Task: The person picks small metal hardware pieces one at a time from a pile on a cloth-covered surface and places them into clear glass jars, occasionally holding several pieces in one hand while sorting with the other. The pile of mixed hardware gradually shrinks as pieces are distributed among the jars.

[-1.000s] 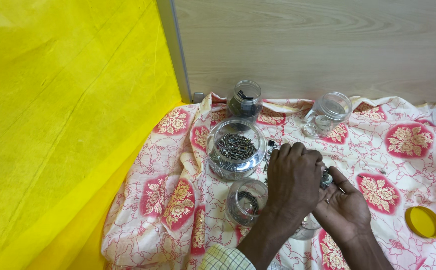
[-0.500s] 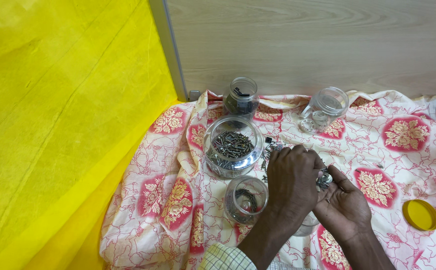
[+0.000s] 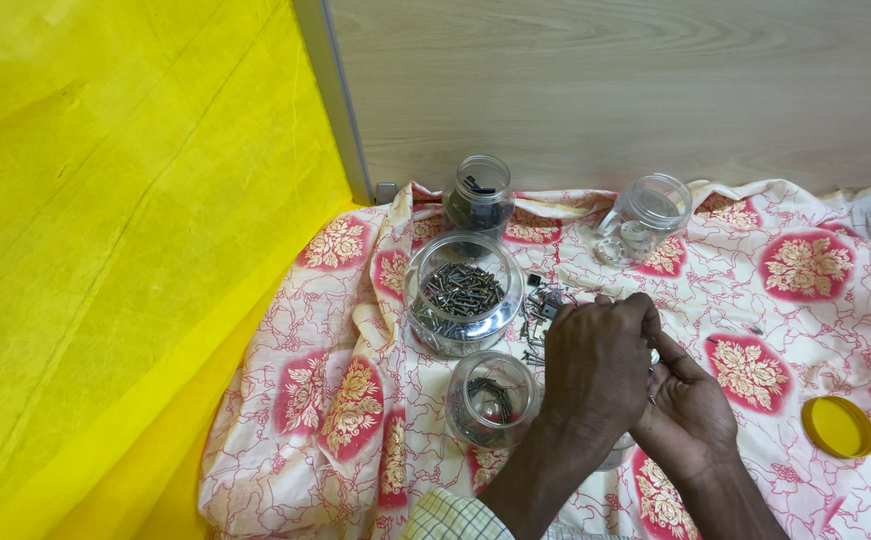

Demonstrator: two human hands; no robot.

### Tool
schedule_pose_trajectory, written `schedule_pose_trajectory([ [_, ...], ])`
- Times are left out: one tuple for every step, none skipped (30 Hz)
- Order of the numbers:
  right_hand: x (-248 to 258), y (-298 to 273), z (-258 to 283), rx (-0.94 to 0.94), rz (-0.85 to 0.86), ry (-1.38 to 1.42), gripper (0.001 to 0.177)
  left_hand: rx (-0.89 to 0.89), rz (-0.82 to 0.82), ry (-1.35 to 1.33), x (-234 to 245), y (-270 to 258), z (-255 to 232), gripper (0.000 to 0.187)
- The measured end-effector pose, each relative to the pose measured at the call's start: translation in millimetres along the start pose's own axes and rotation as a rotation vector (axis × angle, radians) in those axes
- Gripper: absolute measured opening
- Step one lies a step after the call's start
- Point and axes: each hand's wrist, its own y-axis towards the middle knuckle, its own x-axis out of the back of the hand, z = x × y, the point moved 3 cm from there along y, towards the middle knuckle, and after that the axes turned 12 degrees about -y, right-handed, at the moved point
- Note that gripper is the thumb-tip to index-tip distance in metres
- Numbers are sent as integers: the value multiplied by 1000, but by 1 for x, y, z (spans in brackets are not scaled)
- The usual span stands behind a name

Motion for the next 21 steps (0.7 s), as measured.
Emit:
schedule_pose_trajectory([
  [0, 1, -1, 7, 24, 7, 41, -23, -25, -16, 0, 0, 0, 12],
  [1, 2, -1, 2, -2, 3, 41, -46, -51, -32, 1, -1, 0, 13],
  [2, 1, -1, -3, -31, -4, 41, -45, -51, -31, 0, -2, 0, 12],
  [3, 0, -1, -7, -59, -11, 41, -44, -51, -29, -1, -3, 0, 11],
  [1, -2, -1, -3, -32, -14, 41, -42, -53, -27, -1, -4, 0, 11],
  [-1, -3, -2, 1, -4, -16, 41, -44, -54, -18, -1, -4, 0, 10],
  [-2, -6, -4, 5, 21, -16, 41, -45, -52, -8, -2, -6, 0, 9],
  [-3, -9, -6, -12, 11, 9, 41, -46, -50, 2, -2, -7, -1, 9],
  [-3, -11, -7, -29, 2, 34, 42, -39, -52, -7, -2, -9, -2, 8],
  [-4, -13, -10, -46, -7, 60, 42, -32, -53, -16, -3, -11, -3, 7],
  [-4, -15, -11, -51, -44, 35, 43, -24, -58, -26, -3, -13, -5, 6],
  [-3, -17, -13, -56, -81, 11, 44, -23, -60, -30, -2, -15, -7, 7],
  [-2, -19, -14, -60, -118, -12, 45, -23, -62, -33, -2, -16, -9, 7],
  [-1, -20, -15, -55, -118, 6, 44, -22, -64, -37, -1, -18, -11, 7],
  [0, -21, -16, -48, -116, 27, 43, -17, -83, -60, -1, -19, -14, 6],
  [0, -22, -15, -42, -114, 49, 42, -13, -103, -83, -1, -21, -16, 5],
  [-2, -25, -13, -69, -13, 107, 42, -6, -121, -106, 0, -23, -18, 5],
  [-6, -27, -10, -96, 89, 164, 43, -6, -125, -118, 1, -23, -18, 7],
  [-10, -29, -5, -125, 191, 216, 45, -6, -132, -133, 3, -23, -16, 9],
  [-11, -31, 1, -64, 146, 227, 47, -7, -140, -148, 5, -24, -14, 12],
  [-11, -34, 7, -4, 103, 242, 49, 8, -136, -142, 6, -26, -11, 11],
])
